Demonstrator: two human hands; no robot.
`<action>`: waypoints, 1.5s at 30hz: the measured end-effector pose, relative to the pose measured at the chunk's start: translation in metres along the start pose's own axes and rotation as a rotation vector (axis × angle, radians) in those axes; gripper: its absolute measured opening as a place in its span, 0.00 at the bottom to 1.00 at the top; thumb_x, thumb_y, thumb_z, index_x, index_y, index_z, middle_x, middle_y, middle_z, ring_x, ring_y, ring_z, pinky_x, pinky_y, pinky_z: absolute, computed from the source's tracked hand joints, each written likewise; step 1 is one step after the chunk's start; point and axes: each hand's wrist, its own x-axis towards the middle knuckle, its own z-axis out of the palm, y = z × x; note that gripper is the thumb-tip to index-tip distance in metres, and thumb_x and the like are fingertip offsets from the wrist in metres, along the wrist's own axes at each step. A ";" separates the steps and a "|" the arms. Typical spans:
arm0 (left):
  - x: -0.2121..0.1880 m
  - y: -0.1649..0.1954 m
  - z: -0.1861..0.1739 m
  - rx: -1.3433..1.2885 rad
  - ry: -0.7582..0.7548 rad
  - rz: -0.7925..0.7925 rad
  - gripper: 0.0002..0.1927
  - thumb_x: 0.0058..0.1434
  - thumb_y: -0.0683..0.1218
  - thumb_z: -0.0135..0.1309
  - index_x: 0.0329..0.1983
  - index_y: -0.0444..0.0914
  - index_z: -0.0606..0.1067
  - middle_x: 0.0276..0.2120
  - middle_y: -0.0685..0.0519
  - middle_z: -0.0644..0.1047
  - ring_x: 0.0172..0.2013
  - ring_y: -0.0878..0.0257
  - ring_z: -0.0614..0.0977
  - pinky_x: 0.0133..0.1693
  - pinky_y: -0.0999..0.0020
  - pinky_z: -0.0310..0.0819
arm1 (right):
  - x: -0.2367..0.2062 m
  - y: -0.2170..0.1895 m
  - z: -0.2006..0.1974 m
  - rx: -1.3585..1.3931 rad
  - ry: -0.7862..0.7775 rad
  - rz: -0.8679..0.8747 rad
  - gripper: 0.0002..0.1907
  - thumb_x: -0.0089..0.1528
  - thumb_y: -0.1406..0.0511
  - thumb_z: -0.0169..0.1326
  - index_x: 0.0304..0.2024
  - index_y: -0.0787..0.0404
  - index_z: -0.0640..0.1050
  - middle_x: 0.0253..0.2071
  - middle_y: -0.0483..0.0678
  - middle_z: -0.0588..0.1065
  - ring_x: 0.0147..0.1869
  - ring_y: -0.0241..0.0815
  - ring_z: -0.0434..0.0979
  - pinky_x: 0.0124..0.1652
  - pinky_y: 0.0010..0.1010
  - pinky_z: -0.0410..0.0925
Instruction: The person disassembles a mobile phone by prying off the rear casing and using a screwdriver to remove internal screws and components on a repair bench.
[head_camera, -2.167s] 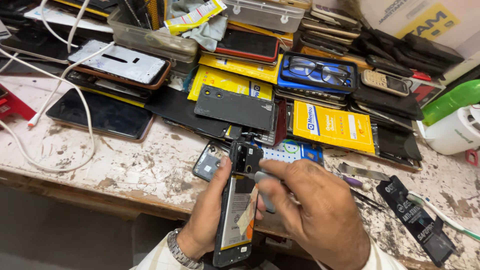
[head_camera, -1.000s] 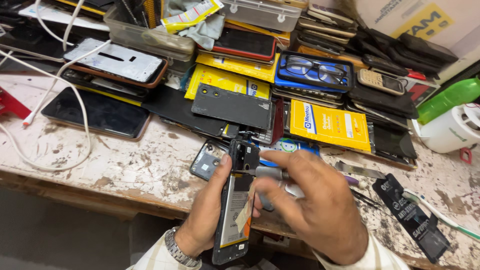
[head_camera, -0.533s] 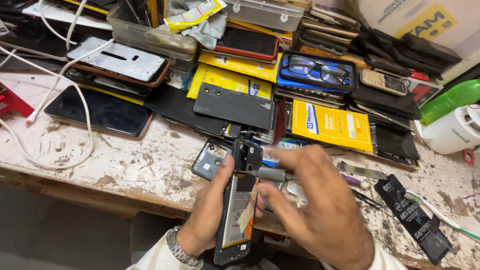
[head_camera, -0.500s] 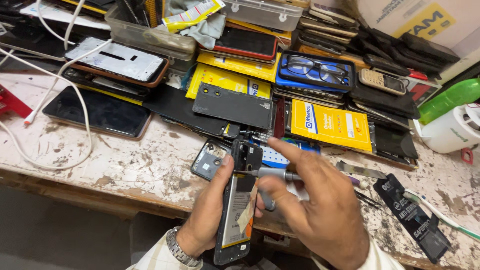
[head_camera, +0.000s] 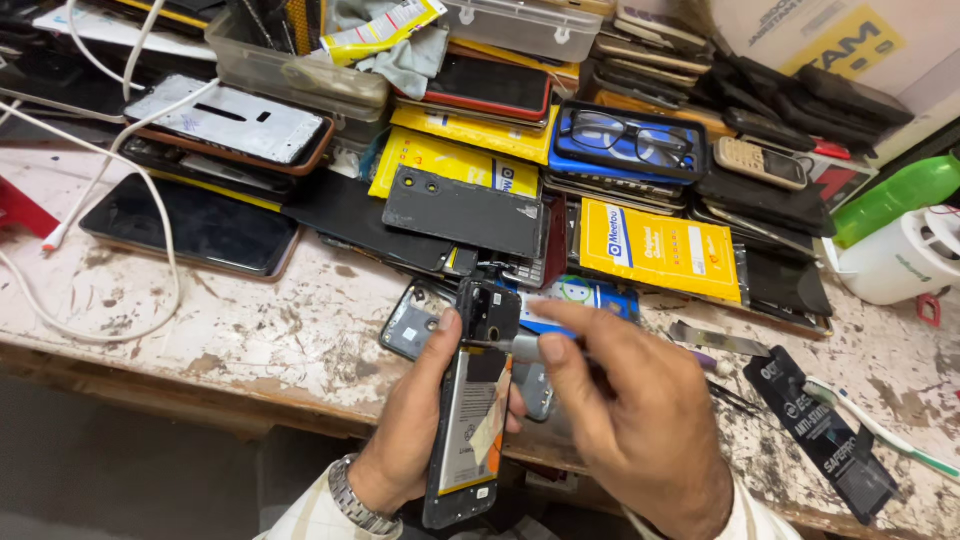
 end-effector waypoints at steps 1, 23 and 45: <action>0.000 0.000 0.000 -0.014 -0.018 0.014 0.37 0.69 0.69 0.31 0.39 0.34 0.78 0.27 0.47 0.80 0.28 0.59 0.82 0.34 0.67 0.77 | 0.000 0.001 0.000 -0.026 0.013 -0.139 0.12 0.63 0.68 0.59 0.50 0.64 0.79 0.36 0.48 0.80 0.36 0.42 0.79 0.36 0.31 0.72; -0.020 -0.001 0.003 -0.194 -0.124 -0.042 0.41 0.69 0.68 0.27 0.56 0.31 0.76 0.29 0.43 0.81 0.30 0.58 0.84 0.36 0.67 0.81 | -0.020 0.034 -0.006 -0.206 -0.028 -0.166 0.10 0.57 0.70 0.61 0.42 0.62 0.80 0.40 0.49 0.77 0.46 0.46 0.81 0.45 0.35 0.72; -0.004 0.007 0.003 -0.327 -0.515 0.128 0.36 0.74 0.64 0.25 0.82 0.47 0.47 0.62 0.36 0.70 0.41 0.51 0.83 0.41 0.60 0.83 | -0.027 0.017 -0.019 -0.113 0.276 -0.137 0.13 0.58 0.70 0.65 0.45 0.64 0.80 0.37 0.48 0.80 0.40 0.37 0.82 0.41 0.26 0.72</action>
